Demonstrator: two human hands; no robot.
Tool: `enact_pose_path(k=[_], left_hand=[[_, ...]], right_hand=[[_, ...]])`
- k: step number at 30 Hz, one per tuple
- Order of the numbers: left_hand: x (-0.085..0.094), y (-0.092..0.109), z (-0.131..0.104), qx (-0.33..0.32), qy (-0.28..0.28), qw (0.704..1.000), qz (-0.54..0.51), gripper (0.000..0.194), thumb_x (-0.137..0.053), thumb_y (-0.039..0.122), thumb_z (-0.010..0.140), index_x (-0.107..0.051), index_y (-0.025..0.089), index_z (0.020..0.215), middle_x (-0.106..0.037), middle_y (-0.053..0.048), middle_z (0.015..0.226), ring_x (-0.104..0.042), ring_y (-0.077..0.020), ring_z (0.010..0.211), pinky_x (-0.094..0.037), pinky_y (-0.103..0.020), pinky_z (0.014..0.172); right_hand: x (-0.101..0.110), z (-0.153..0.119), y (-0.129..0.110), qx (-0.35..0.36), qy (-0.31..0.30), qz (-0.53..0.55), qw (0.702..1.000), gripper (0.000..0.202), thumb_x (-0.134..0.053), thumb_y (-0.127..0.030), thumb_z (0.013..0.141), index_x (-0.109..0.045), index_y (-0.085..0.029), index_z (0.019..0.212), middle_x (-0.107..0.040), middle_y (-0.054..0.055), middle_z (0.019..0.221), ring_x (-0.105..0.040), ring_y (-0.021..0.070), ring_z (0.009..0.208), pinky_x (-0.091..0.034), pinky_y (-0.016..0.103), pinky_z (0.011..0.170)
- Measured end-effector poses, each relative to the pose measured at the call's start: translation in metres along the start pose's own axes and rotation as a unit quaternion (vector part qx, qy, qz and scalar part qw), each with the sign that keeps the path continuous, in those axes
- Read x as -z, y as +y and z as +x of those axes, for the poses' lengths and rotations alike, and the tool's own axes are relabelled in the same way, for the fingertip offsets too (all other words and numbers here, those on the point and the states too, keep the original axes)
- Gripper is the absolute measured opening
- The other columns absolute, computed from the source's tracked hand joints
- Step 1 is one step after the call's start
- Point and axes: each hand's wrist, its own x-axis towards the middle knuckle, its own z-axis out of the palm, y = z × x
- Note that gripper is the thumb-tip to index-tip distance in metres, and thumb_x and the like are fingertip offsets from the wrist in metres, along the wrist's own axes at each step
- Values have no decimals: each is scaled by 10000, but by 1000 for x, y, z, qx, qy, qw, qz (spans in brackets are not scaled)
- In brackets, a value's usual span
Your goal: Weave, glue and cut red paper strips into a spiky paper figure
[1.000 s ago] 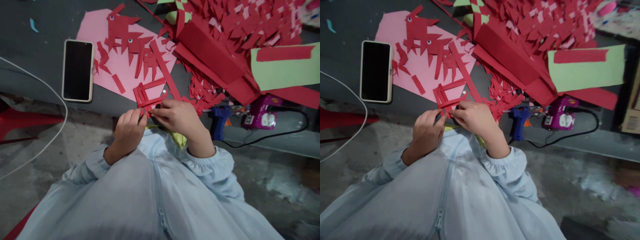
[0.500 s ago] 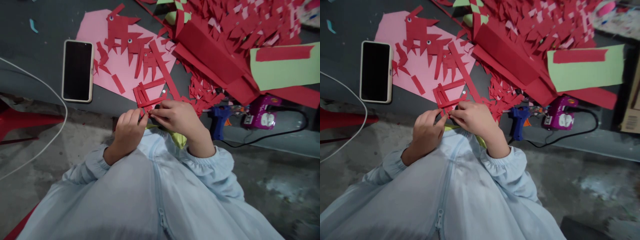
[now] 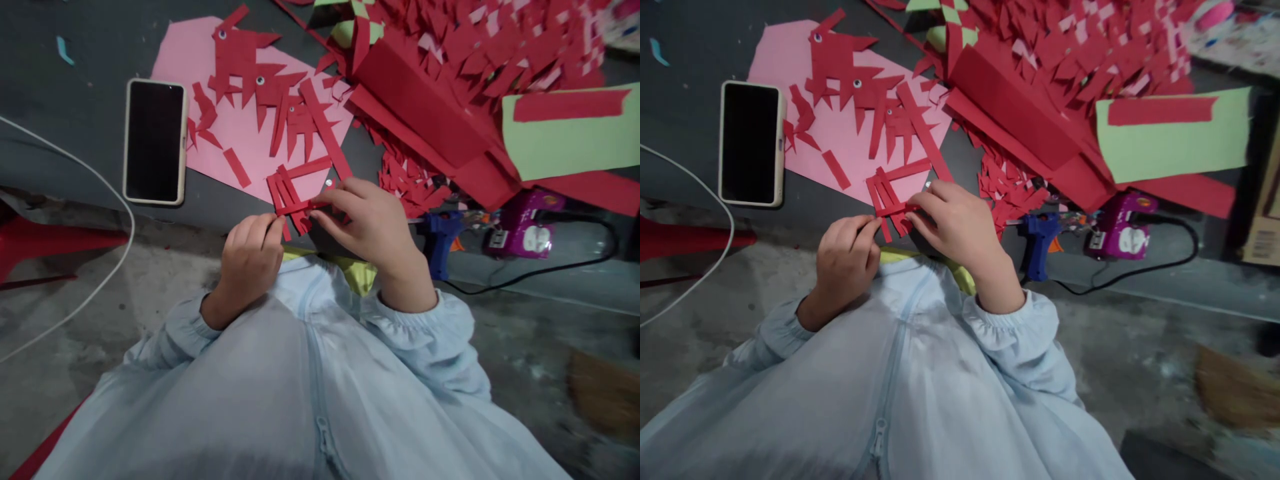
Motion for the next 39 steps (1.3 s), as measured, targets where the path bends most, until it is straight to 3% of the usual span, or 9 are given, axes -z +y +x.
enact_pose_path(k=[3, 6, 14, 18, 25, 30, 36, 39], left_hand=[[0, 0, 4, 18, -36, 999, -3, 395, -460, 158, 934, -646, 87, 1275, -729, -164, 1172, -647, -276, 1033, -487, -404, 863], [0, 0, 7, 8, -60, 998, 11, 390, -467, 160, 931, -659, 89, 1263, -737, -150, 1180, -642, -283, 1046, -485, -406, 855], [1, -1, 7, -6, -92, 996, 21, 388, -449, 152, 937, -664, 67, 1249, -733, -165, 1202, -648, -283, 1021, -501, -418, 824], [1, -2, 4, -11, -77, 997, 22, 364, -448, 154, 947, -674, 95, 1227, -738, -150, 1199, -658, -270, 1033, -502, -399, 846], [-3, -5, -3, -31, -14, 999, 11, 360, -485, 148, 943, -643, 122, 1265, -724, -124, 1261, -627, -256, 1147, -478, -385, 968], [-3, -5, 0, -43, -36, 998, 17, 353, -487, 161, 939, -649, 88, 1245, -735, -137, 1225, -636, -263, 1079, -485, -386, 894], [-1, -3, 4, -45, -70, 996, 34, 392, -456, 207, 971, -617, 188, 1327, -730, -131, 1201, -640, -264, 1050, -474, -388, 832], [0, -1, 6, -25, -80, 996, 31, 410, -422, 211, 979, -611, 140, 1336, -739, -146, 1136, -649, -260, 1026, -473, -384, 828]], right_hand=[[-2, 5, 0, -7, 0, -18, 1000, 299, -537, -354, 982, -723, -179, 1138, -670, 127, 1007, -599, 269, 954, -411, 346, 706], [-6, 9, 2, -10, -5, -22, 1000, 254, -553, -341, 971, -724, -199, 1094, -646, 130, 1033, -567, 288, 986, -410, 364, 715], [-13, 13, 10, 2, -7, 14, 1000, 167, -577, -287, 944, -708, -194, 988, -629, 142, 1071, -546, 300, 994, -439, 414, 811], [-10, 15, 9, 1, -12, 63, 998, 146, -574, -272, 939, -696, -193, 944, -653, 131, 1016, -577, 291, 980, -452, 414, 849], [0, 20, 2, -34, -52, 105, 992, 131, -583, -253, 912, -698, -189, 900, -722, 100, 884, -620, 238, 806, -433, 343, 718], [5, 23, -2, -61, -41, 151, 986, 167, -590, -280, 906, -715, -191, 973, -729, 78, 858, -626, 201, 732, -439, 314, 662], [6, 29, -13, -66, 2, 201, 977, 228, -569, -338, 937, -685, -183, 1059, -684, 40, 846, -597, 148, 677, -454, 288, 636], [10, 30, -19, -55, 15, 196, 979, 270, -504, -360, 986, -651, -194, 1140, -672, 54, 904, -615, 156, 733, -460, 291, 643]])
